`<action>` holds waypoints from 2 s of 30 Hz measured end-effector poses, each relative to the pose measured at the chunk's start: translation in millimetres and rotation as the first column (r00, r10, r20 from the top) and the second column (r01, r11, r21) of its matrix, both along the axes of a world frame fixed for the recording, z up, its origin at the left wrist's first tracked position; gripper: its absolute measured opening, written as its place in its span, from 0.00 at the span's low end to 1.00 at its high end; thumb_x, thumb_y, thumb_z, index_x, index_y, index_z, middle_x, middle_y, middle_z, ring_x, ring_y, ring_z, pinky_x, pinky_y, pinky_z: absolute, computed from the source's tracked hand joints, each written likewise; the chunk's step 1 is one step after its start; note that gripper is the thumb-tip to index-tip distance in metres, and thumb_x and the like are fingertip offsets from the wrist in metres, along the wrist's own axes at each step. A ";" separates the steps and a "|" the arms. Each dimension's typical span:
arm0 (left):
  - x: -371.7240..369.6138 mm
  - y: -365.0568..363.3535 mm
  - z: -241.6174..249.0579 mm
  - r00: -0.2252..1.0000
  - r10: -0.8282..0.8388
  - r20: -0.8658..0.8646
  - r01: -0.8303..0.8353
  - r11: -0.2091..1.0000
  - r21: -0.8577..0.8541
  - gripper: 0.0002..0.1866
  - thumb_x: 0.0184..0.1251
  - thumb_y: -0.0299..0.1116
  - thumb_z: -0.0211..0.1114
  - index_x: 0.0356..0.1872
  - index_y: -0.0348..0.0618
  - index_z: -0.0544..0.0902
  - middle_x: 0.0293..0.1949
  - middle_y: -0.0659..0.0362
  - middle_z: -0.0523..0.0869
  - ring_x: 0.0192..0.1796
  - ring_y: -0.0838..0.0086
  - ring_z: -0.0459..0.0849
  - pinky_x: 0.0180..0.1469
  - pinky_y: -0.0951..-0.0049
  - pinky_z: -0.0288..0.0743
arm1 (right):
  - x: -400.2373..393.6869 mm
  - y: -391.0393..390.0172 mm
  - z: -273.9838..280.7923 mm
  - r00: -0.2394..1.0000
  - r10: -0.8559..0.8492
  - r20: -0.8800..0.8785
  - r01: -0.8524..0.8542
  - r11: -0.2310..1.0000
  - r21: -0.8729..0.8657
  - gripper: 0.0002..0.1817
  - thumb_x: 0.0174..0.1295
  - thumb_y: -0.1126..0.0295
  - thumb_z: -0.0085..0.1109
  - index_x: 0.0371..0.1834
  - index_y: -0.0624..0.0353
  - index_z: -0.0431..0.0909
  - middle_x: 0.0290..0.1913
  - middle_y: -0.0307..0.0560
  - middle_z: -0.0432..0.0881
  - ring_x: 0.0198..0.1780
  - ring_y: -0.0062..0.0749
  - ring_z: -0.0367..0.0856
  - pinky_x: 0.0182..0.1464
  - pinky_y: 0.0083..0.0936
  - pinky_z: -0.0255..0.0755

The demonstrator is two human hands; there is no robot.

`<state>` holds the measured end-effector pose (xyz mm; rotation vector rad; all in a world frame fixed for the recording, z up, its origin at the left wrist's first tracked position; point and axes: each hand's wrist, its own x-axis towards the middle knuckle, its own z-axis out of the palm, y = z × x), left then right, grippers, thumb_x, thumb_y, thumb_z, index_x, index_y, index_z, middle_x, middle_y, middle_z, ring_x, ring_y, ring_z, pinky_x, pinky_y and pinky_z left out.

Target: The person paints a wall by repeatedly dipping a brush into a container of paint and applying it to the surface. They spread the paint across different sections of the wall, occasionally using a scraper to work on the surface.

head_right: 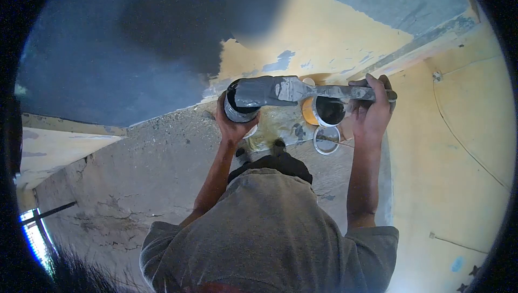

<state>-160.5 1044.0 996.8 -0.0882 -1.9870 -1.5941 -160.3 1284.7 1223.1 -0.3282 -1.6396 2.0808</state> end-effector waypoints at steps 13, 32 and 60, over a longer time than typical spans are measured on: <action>4.6 -8.0 18.9 1.000 0.001 -0.022 -0.001 1.000 0.030 0.46 0.32 0.38 0.83 0.60 0.38 0.71 0.52 0.49 0.83 0.52 0.59 0.85 0.56 0.60 0.78 | -2.5 0.4 20.0 0.995 -0.028 -0.099 0.030 0.999 0.022 0.07 0.62 0.69 0.61 0.31 0.54 0.71 0.25 0.50 0.83 0.15 0.26 0.75 0.14 0.21 0.65; 36.4 0.1 -14.7 0.941 -0.155 -0.301 0.167 0.986 0.014 0.58 0.32 0.48 0.88 0.68 0.39 0.65 0.58 0.47 0.79 0.60 0.58 0.79 0.64 0.56 0.72 | 10.4 -87.3 20.1 0.428 0.898 0.097 -0.412 0.098 0.906 0.15 0.58 0.81 0.62 0.19 0.59 0.65 0.19 0.43 0.76 0.19 0.34 0.77 0.21 0.25 0.68; 42.5 28.8 -26.7 0.951 -0.177 -0.253 0.143 0.979 -0.147 0.51 0.32 0.51 0.83 0.62 0.36 0.73 0.52 0.43 0.81 0.52 0.48 0.82 0.56 0.52 0.77 | 27.1 -67.2 9.7 0.391 0.917 -0.086 -0.211 0.180 0.961 0.21 0.52 0.83 0.67 0.15 0.49 0.63 0.17 0.38 0.72 0.13 0.16 0.72 0.09 0.20 0.64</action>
